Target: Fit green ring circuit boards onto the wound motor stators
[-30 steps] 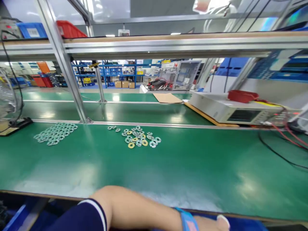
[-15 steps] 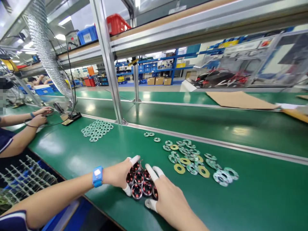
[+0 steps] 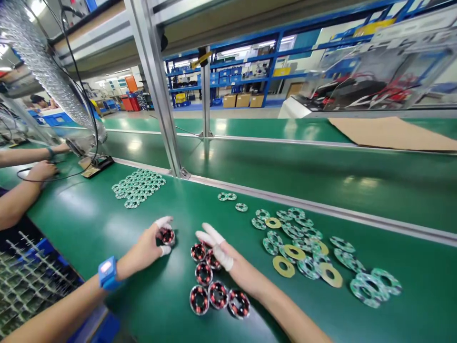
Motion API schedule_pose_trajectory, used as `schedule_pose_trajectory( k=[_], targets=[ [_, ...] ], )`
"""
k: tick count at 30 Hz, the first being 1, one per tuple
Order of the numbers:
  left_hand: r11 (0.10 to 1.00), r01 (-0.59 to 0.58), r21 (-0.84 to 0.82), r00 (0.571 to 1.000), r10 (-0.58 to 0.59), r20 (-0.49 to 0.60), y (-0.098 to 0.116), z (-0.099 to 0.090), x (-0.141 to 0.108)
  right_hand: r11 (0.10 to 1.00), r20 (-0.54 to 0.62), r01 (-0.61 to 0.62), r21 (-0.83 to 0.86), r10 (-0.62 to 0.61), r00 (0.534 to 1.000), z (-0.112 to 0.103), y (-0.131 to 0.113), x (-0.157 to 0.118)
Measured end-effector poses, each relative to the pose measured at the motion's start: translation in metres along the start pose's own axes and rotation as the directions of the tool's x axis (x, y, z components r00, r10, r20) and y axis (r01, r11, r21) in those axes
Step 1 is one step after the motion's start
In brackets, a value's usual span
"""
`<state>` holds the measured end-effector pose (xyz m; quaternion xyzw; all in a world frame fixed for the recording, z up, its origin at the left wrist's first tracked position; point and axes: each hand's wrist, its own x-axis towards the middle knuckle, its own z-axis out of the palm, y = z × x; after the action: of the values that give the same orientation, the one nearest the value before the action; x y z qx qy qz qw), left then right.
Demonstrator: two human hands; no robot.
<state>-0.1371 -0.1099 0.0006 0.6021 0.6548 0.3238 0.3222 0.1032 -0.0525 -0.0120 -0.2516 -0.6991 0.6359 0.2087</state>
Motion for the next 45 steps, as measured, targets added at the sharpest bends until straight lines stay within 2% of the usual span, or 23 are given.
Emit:
schedule_pose_trajectory(
  k=[2, 4, 5, 7, 8, 9, 10, 11, 12, 14, 16, 17, 19, 23, 26, 30, 33, 37, 39, 40, 42, 44, 45],
  targets=[
    [0.998, -0.056, 0.001, 0.998, 0.056, -0.02, 0.001, 0.002, 0.03, 0.998, 0.081, 0.005, -0.057, 0.0, 0.997, 0.007, -0.004, -0.008],
    [0.99, -0.13, -0.045, 0.99, 0.133, 0.053, 0.008, 0.014, 0.059, 0.996, 0.1, 0.017, -0.086, -0.008, 0.995, 0.009, -0.005, -0.018],
    [0.984, -0.164, -0.077, 0.979, 0.172, 0.114, 0.014, 0.023, 0.073, 0.994, 0.053, 0.025, -0.105, -0.019, 0.998, 0.007, -0.005, -0.023],
    [0.966, -0.219, -0.137, 0.934, 0.248, 0.256, 0.026, 0.042, 0.095, 0.987, -0.187, 0.028, -0.156, -0.057, 0.981, -0.004, -0.002, -0.026],
    [0.957, -0.239, -0.166, 0.902, 0.282, 0.328, 0.032, 0.05, 0.103, 0.98, -0.35, 0.019, -0.199, -0.089, 0.933, -0.013, 0.0, -0.026],
    [0.947, -0.257, -0.194, 0.864, 0.315, 0.392, 0.038, 0.056, 0.109, 0.965, -0.492, 0.0, -0.261, -0.133, 0.86, -0.022, 0.002, -0.023],
    [0.936, -0.275, -0.22, 0.826, 0.347, 0.445, 0.042, 0.06, 0.114, 0.94, -0.588, -0.027, -0.34, -0.191, 0.786, -0.032, 0.003, -0.02],
    [0.925, -0.293, -0.242, 0.789, 0.377, 0.486, 0.045, 0.063, 0.117, 0.898, -0.624, -0.054, -0.437, -0.259, 0.737, -0.041, 0.003, -0.016],
    [0.914, -0.315, -0.256, 0.756, 0.405, 0.514, 0.047, 0.064, 0.12, 0.837, -0.603, -0.074, -0.543, -0.327, 0.727, -0.048, 0.002, -0.011],
    [0.895, -0.358, -0.266, 0.722, 0.446, 0.529, 0.048, 0.063, 0.123, 0.684, -0.45, -0.054, -0.727, -0.416, 0.79, -0.055, -0.003, 0.0],
    [0.878, -0.401, -0.261, 0.711, 0.478, 0.515, 0.046, 0.062, 0.125, 0.542, -0.278, 0.016, -0.84, -0.456, 0.846, -0.054, -0.007, 0.01],
    [0.871, -0.419, -0.257, 0.709, 0.49, 0.507, 0.045, 0.062, 0.125, 0.48, -0.212, 0.05, -0.876, -0.478, 0.852, -0.052, -0.008, 0.014],
    [0.861, -0.448, -0.241, 0.705, 0.505, 0.497, 0.043, 0.061, 0.125, 0.386, -0.145, 0.086, -0.918, -0.532, 0.834, -0.049, -0.007, 0.018],
    [0.839, -0.504, -0.204, 0.674, 0.53, 0.515, 0.044, 0.06, 0.126, 0.309, -0.082, 0.155, -0.938, -0.635, 0.768, -0.051, -0.004, 0.013],
    [0.812, -0.544, -0.214, 0.64, 0.566, 0.519, 0.047, 0.058, 0.126, 0.218, 0.055, 0.268, -0.938, -0.672, 0.738, -0.053, -0.009, 0.007],
    [0.811, -0.554, -0.19, 0.648, 0.563, 0.512, 0.05, 0.057, 0.125, 0.145, 0.199, 0.337, -0.93, -0.573, 0.795, -0.043, -0.011, 0.008],
    [0.832, -0.529, -0.166, 0.678, 0.532, 0.508, 0.049, 0.058, 0.123, 0.106, 0.23, 0.315, -0.943, -0.478, 0.848, -0.03, -0.003, 0.008],
    [0.861, -0.489, -0.142, 0.723, 0.491, 0.487, 0.047, 0.059, 0.122, 0.138, 0.194, 0.298, -0.944, -0.5, 0.844, -0.027, 0.002, 0.001],
    [0.863, -0.483, -0.15, 0.724, 0.49, 0.486, 0.047, 0.059, 0.121, 0.203, 0.076, 0.22, -0.954, -0.548, 0.833, -0.037, -0.001, 0.001],
    [0.863, -0.48, -0.159, 0.719, 0.491, 0.493, 0.047, 0.059, 0.121, 0.24, -0.04, 0.111, -0.964, -0.545, 0.838, -0.045, -0.004, 0.004],
    [0.864, -0.474, -0.17, 0.709, 0.489, 0.509, 0.047, 0.057, 0.121, 0.276, -0.336, -0.227, -0.934, -0.465, 0.819, -0.064, -0.009, 0.014],
    [0.864, -0.479, -0.154, 0.704, 0.483, 0.521, 0.048, 0.053, 0.122, 0.201, -0.541, -0.502, -0.841, -0.32, 0.778, -0.083, -0.013, 0.027],
    [0.865, -0.483, -0.136, 0.71, 0.478, 0.516, 0.049, 0.05, 0.123, 0.15, -0.584, -0.565, -0.811, -0.255, 0.771, -0.09, -0.014, 0.034]
  ],
)
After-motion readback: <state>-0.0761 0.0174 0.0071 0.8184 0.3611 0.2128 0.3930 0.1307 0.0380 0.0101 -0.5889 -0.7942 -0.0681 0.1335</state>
